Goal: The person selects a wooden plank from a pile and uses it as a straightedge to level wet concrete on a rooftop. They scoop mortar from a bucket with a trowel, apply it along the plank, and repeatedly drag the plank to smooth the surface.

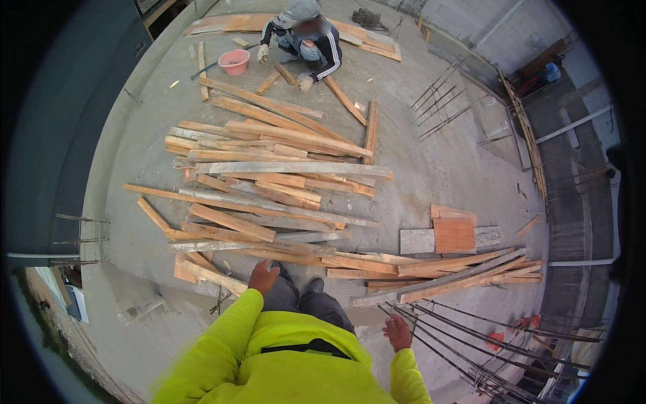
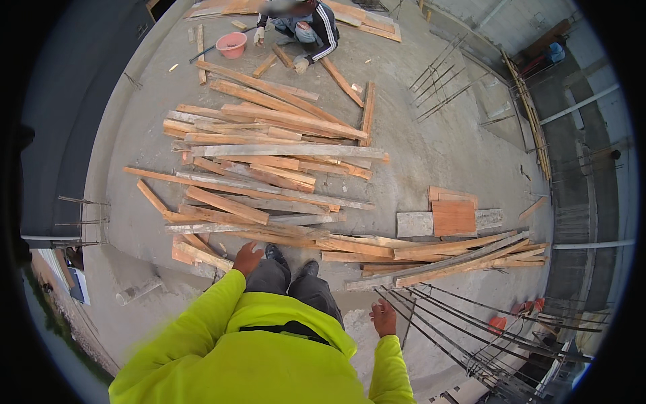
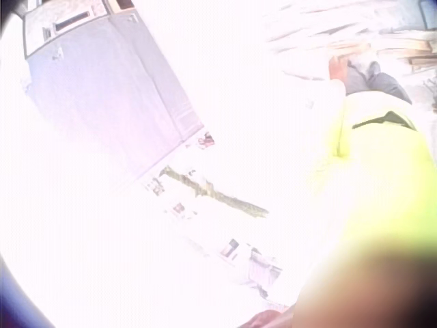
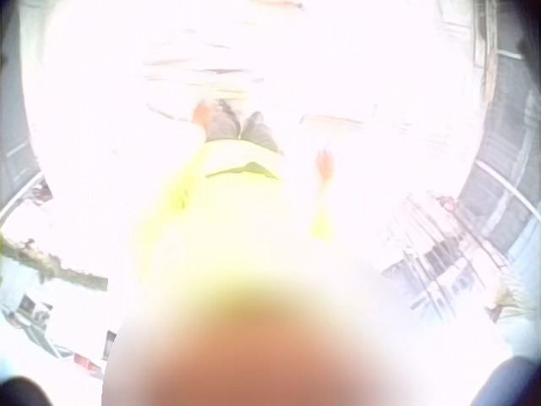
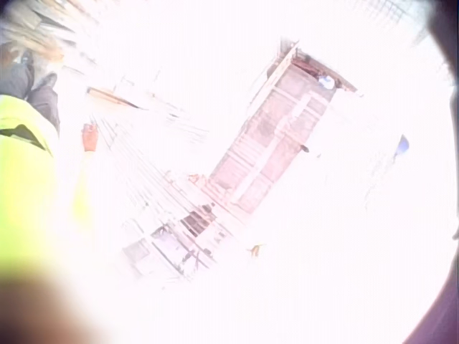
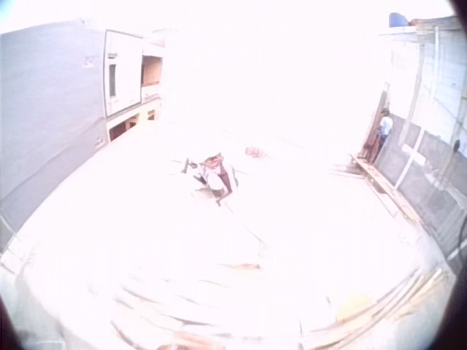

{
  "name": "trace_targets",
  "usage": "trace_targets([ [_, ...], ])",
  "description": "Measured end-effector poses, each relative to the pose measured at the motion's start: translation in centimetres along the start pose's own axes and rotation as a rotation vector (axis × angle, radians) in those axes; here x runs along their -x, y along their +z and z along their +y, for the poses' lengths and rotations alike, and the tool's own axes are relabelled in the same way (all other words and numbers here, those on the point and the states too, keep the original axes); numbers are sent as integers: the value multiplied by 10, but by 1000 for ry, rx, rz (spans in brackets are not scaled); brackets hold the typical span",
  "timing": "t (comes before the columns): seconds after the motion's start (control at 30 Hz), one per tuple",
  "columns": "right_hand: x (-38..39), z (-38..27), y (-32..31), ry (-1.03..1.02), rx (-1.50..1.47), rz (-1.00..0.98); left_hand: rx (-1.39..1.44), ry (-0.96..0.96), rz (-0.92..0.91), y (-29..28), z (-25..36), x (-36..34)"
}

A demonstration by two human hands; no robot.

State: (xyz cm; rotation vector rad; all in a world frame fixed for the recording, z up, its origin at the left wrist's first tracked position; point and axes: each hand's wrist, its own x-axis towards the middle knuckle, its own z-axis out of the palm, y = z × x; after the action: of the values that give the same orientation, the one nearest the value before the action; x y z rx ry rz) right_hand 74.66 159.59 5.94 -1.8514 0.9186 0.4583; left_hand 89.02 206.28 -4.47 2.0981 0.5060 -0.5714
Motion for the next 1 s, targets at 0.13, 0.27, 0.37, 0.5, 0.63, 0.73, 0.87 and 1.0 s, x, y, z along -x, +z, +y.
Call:
trace_targets([
  [0.13,-9,24,40,-100,150,-108,-130,-127,5,-32,-70,17],
  [0.27,-22,44,77,136,-541,-401,-232,-322,111,-99,-173,17],
  [0.37,-49,20,65,-129,59,-379,-371,-270,173,-138,-243,21],
  [0.5,-99,-42,32,-384,567,-244,-330,-227,360,-139,-279,24],
  [0.63,-137,-87,19,-478,554,-254,-313,-271,338,-90,-264,9],
  [0.73,-169,-115,-3,-380,820,-223,-480,-218,136,-35,-236,-13],
  [0.87,-242,-156,-59,-250,902,-222,-64,-422,448,50,-160,-52],
  [1.0,-397,-225,-95,-391,947,-184,68,-560,406,105,-27,-111],
])
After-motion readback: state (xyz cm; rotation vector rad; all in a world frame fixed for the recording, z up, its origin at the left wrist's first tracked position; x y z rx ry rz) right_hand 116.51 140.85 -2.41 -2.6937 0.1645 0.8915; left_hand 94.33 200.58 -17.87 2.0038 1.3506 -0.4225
